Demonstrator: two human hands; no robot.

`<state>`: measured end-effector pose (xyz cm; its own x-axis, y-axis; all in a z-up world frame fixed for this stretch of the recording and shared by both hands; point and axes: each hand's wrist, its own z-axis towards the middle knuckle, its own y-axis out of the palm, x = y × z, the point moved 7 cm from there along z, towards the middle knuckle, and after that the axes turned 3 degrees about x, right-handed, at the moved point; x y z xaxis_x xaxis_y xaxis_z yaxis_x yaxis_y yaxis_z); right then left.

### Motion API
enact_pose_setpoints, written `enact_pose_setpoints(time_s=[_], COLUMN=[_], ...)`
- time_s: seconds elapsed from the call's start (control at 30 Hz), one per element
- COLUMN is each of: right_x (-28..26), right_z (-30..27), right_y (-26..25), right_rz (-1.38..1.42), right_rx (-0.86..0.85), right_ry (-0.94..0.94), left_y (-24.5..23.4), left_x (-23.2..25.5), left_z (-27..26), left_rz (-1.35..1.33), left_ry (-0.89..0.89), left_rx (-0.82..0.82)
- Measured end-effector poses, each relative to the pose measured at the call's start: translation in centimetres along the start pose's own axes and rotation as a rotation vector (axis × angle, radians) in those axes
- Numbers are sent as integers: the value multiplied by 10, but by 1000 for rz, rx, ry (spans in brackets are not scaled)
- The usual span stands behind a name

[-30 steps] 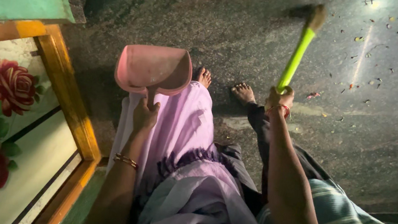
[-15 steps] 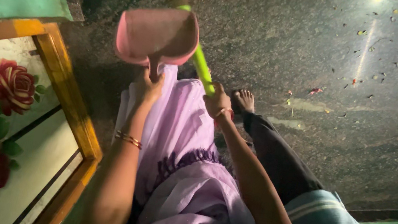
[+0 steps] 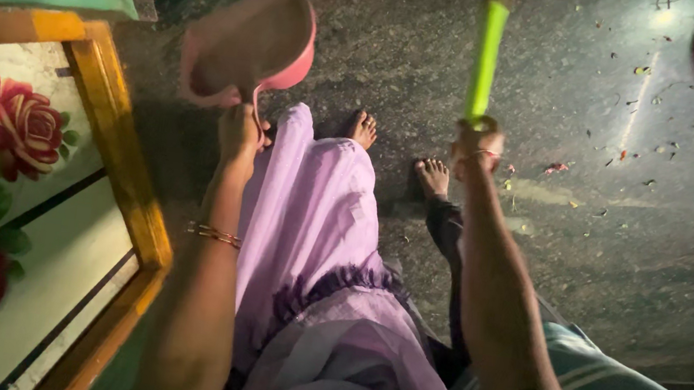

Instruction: The person sweeps scattered debris on a tiled floor using a green broom and a pink dustpan. They gather the debris into a pile and sweep it into the dustpan.

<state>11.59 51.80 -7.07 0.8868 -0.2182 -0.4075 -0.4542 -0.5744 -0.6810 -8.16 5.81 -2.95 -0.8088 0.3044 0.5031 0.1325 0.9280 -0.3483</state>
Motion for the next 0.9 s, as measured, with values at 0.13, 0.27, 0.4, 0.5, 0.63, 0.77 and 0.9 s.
enact_pose_setpoints(time_s=[0.13,0.27,0.4,0.5,0.63,0.77,0.9], right_x=[25,48,77,74,93,89,79], right_z=[38,-4,-91,-133,-172,-151,-113], right_y=[-28,-24,29,45,66,64,30], right_rz=[3,-131,-39,-138,-219,-423,-453], right_rx=[132,296,169,70,-303,-416,-472], right_ry=[61,-180,-221,-447,-298,-471,-733], left_y=[-16,-25,-26,-27,-26,-1,23], left_x=[-36,-52,-70,-79,-90,-94,-112], left_z=[11,2,-19,-41,-67,-72,-68], left_rz=[-22,32,-94,-121,-88,-158,-102], left_ry=[35,15,31,50,-22,-29,-4], left_rx=[41,61,52,50,19,47,58])
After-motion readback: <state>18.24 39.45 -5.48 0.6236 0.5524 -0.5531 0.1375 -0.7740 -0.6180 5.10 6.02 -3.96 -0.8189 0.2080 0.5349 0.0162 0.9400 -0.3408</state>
